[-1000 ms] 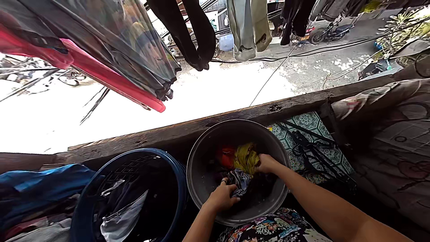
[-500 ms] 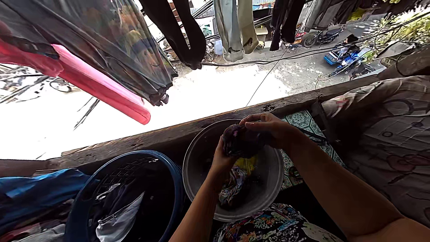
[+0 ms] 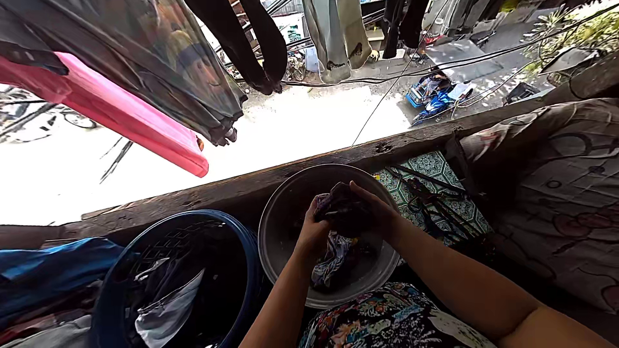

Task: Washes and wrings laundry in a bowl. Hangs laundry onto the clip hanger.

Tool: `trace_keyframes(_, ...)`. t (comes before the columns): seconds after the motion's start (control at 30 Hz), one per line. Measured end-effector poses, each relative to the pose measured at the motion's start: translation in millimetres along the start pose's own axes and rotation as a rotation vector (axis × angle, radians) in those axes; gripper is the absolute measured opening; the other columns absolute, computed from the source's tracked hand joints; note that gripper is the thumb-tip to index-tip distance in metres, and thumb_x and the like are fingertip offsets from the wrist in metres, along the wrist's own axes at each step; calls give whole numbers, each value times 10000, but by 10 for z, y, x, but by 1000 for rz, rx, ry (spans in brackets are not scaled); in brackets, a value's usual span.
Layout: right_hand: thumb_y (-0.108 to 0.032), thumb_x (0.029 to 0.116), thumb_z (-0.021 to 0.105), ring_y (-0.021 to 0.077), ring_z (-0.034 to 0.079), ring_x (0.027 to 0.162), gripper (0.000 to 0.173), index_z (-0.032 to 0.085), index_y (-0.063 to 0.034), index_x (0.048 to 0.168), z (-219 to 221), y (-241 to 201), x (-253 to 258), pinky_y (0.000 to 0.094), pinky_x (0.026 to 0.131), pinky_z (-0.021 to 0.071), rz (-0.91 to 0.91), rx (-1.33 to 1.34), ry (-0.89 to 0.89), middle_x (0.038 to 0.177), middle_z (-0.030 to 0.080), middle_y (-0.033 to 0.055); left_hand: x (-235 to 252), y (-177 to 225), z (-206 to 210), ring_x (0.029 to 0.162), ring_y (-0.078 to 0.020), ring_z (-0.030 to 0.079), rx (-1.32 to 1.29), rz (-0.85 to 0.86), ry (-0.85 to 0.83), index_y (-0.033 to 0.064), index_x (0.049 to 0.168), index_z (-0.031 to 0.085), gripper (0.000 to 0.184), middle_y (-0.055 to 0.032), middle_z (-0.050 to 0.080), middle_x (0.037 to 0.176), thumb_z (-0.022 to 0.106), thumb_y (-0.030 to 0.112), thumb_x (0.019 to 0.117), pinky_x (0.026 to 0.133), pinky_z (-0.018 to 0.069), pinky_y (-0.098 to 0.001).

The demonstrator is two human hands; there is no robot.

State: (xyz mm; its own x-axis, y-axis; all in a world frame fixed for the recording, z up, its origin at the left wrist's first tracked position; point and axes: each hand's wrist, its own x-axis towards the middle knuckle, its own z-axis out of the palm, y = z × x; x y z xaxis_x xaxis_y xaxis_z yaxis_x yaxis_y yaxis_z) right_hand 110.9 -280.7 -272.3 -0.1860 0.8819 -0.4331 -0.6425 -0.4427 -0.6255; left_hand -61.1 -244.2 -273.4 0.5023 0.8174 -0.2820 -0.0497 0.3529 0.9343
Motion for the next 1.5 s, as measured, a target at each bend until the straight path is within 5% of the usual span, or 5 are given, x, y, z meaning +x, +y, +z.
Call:
trace_keyframes(0.17,-38,959,634,107,651,760,106,587,-50,1054,-55,13,26,304,697,578,-292,-304,342,893,667,42,-46,55,-257,1119,-264,628,73,-272,-157,237,1558,306,839,-129,561,1371,584,-38,817,851,579,-455)
trace_keyframes(0.4,-66,876,732,161,652,1143,672,448,-57,1485,33,239,22,359,957,569,-726,-884,179,1325,631,117,56,95,124,1098,-335,676,-587,-498,127,211,1375,568,692,-140,673,1235,466,736,935,860,572,-573)
trace_keyframes(0.93,-329,1084,460,160,598,777,268,567,-85,1114,296,340,321,365,700,525,-131,95,588,878,584,59,328,-374,328,769,-232,601,611,406,386,69,702,639,169,-66,594,778,748,146,805,704,501,-469)
trace_keyframes(1.27,-278,1073,450,182,629,692,264,588,-75,976,299,353,314,363,635,547,-15,241,553,786,618,85,313,-316,42,771,-171,624,592,338,98,43,832,678,132,-65,631,813,707,154,897,717,535,-390)
trace_keyframes(1.5,-330,1044,593,114,671,806,267,707,-90,1079,92,-315,33,323,744,584,-312,-455,235,919,710,28,221,523,-534,1074,-193,649,343,47,-50,92,1435,478,472,-105,637,1261,616,146,988,913,558,-413)
